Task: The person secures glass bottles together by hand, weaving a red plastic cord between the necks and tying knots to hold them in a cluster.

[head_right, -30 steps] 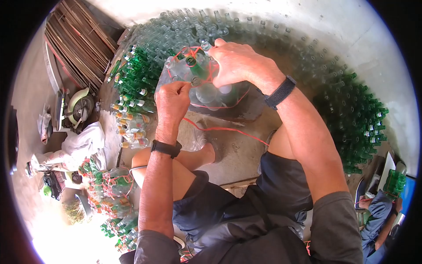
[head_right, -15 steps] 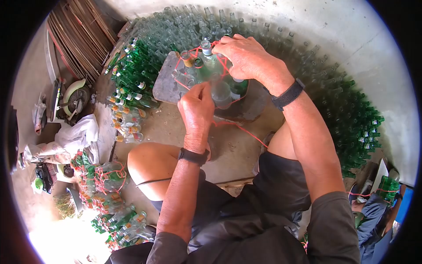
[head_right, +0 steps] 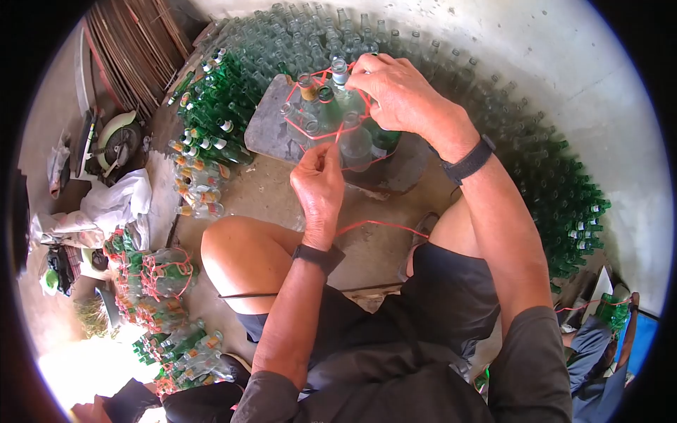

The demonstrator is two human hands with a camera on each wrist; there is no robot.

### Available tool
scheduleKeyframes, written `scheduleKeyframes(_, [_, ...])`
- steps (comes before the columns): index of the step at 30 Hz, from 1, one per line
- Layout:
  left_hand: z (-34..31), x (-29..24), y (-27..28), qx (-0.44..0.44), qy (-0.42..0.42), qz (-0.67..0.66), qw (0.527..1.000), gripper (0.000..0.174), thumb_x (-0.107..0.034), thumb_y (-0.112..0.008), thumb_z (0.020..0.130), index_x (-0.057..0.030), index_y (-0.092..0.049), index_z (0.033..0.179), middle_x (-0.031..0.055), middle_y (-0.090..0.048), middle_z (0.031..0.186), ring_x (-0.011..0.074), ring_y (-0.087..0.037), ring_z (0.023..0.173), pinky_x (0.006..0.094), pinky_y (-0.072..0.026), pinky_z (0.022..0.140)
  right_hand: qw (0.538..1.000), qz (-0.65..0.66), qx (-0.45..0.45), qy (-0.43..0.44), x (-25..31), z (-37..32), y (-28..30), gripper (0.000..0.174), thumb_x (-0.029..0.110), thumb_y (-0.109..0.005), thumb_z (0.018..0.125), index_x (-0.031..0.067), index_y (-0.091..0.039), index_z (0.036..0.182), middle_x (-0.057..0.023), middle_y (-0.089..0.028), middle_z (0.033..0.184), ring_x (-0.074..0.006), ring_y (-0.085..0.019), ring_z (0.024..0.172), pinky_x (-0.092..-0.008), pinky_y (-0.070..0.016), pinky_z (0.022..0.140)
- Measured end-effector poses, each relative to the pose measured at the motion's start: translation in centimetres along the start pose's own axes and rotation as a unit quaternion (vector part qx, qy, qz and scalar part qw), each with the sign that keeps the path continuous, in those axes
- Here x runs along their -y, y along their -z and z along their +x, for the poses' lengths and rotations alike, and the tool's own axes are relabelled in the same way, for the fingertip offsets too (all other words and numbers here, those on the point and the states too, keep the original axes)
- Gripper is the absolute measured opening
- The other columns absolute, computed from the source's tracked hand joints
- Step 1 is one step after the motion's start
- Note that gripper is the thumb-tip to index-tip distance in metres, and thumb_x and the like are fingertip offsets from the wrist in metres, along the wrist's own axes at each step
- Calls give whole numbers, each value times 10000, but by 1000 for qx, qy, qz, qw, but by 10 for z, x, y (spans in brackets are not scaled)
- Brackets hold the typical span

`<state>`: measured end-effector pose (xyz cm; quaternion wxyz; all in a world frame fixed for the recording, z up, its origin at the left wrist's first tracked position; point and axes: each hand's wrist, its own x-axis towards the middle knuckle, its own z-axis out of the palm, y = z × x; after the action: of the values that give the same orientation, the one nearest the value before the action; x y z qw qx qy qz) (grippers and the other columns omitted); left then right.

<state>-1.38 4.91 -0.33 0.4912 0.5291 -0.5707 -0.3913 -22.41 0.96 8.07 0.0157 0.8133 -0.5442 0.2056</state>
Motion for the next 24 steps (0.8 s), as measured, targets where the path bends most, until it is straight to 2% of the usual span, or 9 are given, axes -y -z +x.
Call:
scheduleKeyframes(1, [3,2,0,1,18,-10,1000,181,-126,-743,964,51,-770,991,-5,-672,707,52,-557,668,266,-485,622,1000,4,-6,17,4,3,1,415,-51,-641,777,85,-749,1153,-57,-666,1251,-307,-619,1216,-448,-498,988])
scheduleKeyframes(3, [7,4,-2,-2,38,-13,999,206,-146,-755,952,58,-779,968,10,-677,693,57,-572,651,274,-494,612,999,6,-8,36,14,6,1,349,-41,-629,795,77,-758,1097,-75,-684,1201,-325,-646,1168,-456,-516,955])
scheduleKeyframes(5, [11,6,-5,-5,58,-14,998,233,-167,-767,941,65,-787,945,26,-682,679,62,-587,635,283,-503,603,990,123,72,7,25,9,-2,254,-25,-610,827,61,-764,1009,-120,-710,1057,-362,-692,1035,-479,-543,872])
scheduleKeyframes(7, [13,9,-11,-22,76,-4,997,233,-202,-780,927,31,-797,924,155,-741,726,204,-702,657,376,-556,676,989,124,78,16,27,9,-15,256,-30,-600,836,60,-767,1009,-136,-715,1021,-377,-701,990,-489,-547,843])
scheduleKeyframes(8, [13,11,-13,-23,78,-4,997,233,-202,-780,927,31,-797,924,155,-741,726,204,-702,657,376,-556,676,988,126,82,23,28,10,-21,260,-34,-591,845,58,-770,1009,-152,-720,984,-392,-710,946,-499,-552,814])
scheduleKeyframes(9, [14,10,-14,-27,90,8,996,256,-227,-793,920,28,-803,924,168,-753,746,229,-722,670,389,-563,687,981,147,125,15,29,14,-20,245,-70,-533,881,-22,-733,1013,-172,-707,998,-382,-693,960,-469,-546,845])
scheduleKeyframes(12, [15,8,-13,-35,108,40,993,288,-267,-817,907,21,-812,916,180,-758,749,269,-742,677,409,-571,702,962,168,204,-68,32,24,-13,243,-60,-535,900,-31,-737,1033,-189,-728,1009,-361,-707,973,-459,-552,852])
scheduleKeyframes(15, [14,6,-9,-41,117,60,991,319,-304,-836,897,14,-815,895,180,-744,714,302,-741,673,425,-574,708,934,206,283,-73,23,34,-10,269,-35,-528,920,-35,-743,1082,-207,-750,1015,-343,-719,967,-444,-556,862])
scheduleKeyframes(24, [21,8,-8,-39,137,91,986,410,-407,-851,880,0,-811,845,228,-722,702,378,-743,698,460,-576,711,910,231,341,-44,20,46,5,295,98,-559,949,5,-771,1132,-187,-775,1032,-310,-724,925,-417,-550,837])
